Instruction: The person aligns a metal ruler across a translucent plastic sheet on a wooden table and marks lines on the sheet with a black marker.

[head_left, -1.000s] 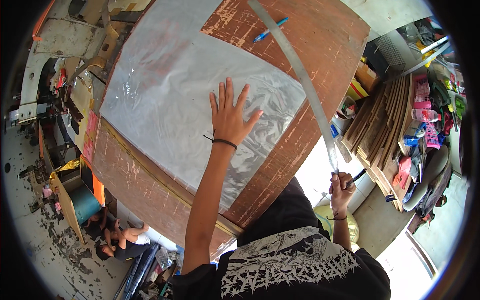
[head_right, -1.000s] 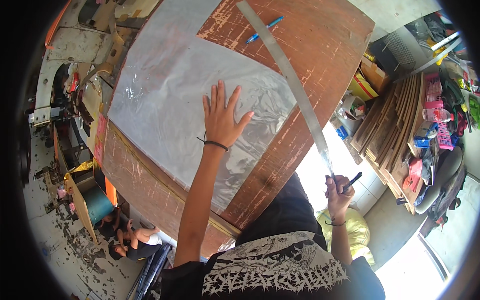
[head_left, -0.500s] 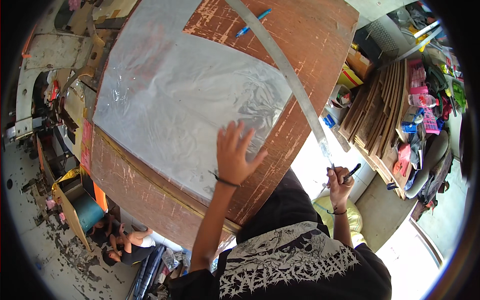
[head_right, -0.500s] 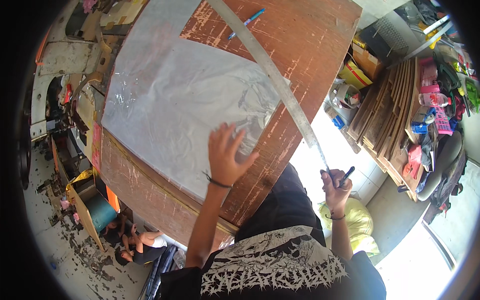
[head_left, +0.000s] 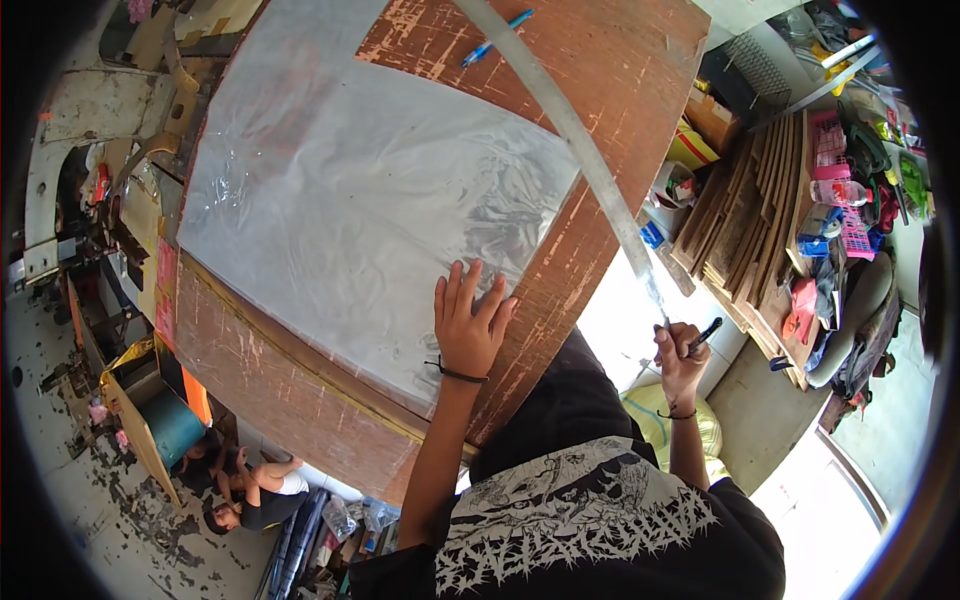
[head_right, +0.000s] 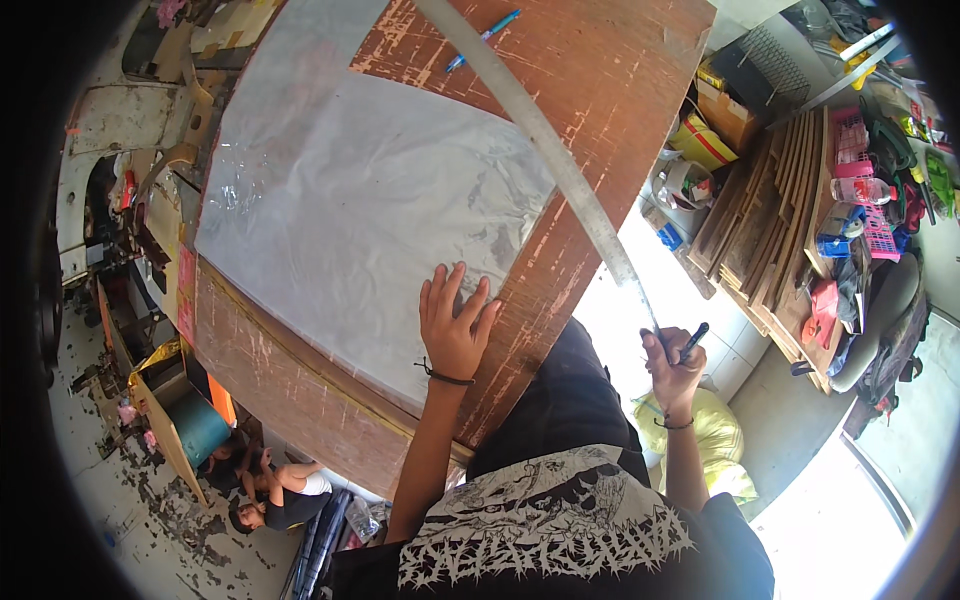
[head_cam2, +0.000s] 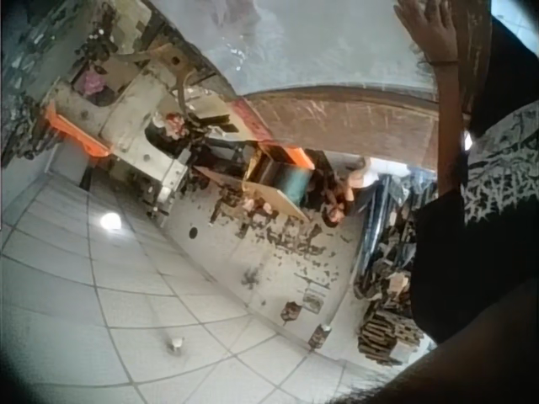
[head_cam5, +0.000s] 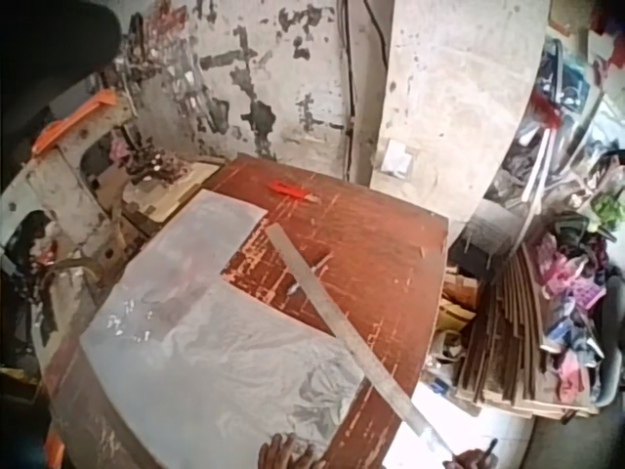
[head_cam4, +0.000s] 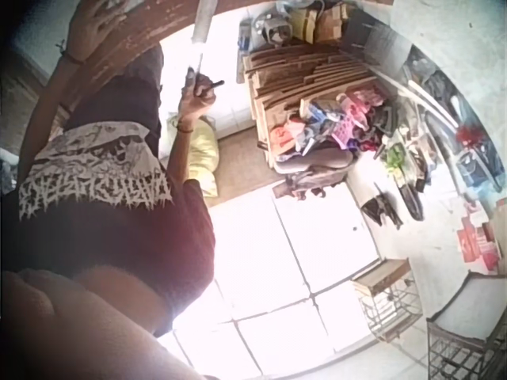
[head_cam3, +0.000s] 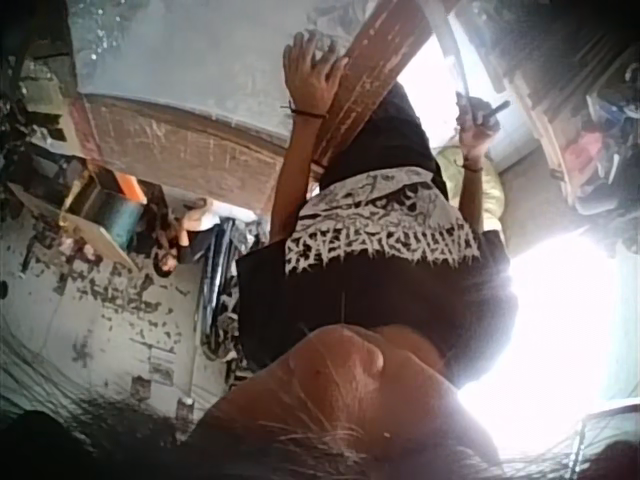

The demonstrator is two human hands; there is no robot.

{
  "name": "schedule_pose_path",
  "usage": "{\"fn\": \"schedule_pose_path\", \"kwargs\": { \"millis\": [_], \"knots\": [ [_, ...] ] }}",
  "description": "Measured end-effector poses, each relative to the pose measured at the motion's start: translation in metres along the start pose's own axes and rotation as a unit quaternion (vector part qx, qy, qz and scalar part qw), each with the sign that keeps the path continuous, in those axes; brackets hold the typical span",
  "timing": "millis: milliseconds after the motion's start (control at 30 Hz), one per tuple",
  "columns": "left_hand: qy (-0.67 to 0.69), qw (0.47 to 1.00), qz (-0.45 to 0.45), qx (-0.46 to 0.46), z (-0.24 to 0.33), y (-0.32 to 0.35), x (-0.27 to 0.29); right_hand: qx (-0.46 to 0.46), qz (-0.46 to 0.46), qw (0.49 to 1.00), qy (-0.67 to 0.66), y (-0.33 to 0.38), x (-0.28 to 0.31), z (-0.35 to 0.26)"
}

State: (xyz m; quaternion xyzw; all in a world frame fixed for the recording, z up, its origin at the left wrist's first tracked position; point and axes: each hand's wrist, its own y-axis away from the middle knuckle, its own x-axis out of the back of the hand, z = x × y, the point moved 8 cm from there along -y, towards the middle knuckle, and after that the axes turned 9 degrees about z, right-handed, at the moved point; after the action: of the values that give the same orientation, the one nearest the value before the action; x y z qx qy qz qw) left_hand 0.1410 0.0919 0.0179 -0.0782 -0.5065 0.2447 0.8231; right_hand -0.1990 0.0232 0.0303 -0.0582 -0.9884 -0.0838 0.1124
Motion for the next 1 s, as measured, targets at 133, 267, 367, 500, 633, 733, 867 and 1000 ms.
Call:
{"fn": "schedule_pose_path", "kwargs": {
  "millis": [133,267,367,500,633,733,867,1000],
  "knots": [
    [0.009,1.000,0.004,-0.006,0.002,-0.002,0.005,-0.029,-0.039,0.999,0.014,0.011,-0.008,0.005],
    [0.143,0.976,0.118,0.116,-0.023,0.006,0.030,-0.010,-0.096,0.994,0.049,0.030,-0.018,0.018],
    [0.163,0.930,0.241,0.224,-0.073,-0.001,0.068,-0.019,-0.144,0.985,0.098,0.040,-0.037,0.026],
    [0.036,0.975,0.138,0.169,-0.111,-0.053,0.077,-0.003,-0.210,0.956,0.206,0.050,-0.050,0.046],
    [-0.083,0.991,0.047,0.098,-0.141,-0.074,0.064,0.020,-0.217,0.949,0.228,0.051,-0.066,0.041],
    [-0.114,0.988,0.020,0.106,-0.154,-0.072,0.058,0.025,-0.227,0.940,0.253,0.048,-0.069,0.037],
    [-0.140,0.985,-0.002,0.104,-0.156,-0.069,0.047,0.031,-0.241,0.930,0.275,0.043,-0.071,0.031],
    [-0.144,0.984,0.011,0.107,-0.161,-0.070,0.049,0.020,-0.241,0.927,0.286,0.036,-0.074,0.027]
  ]
}}
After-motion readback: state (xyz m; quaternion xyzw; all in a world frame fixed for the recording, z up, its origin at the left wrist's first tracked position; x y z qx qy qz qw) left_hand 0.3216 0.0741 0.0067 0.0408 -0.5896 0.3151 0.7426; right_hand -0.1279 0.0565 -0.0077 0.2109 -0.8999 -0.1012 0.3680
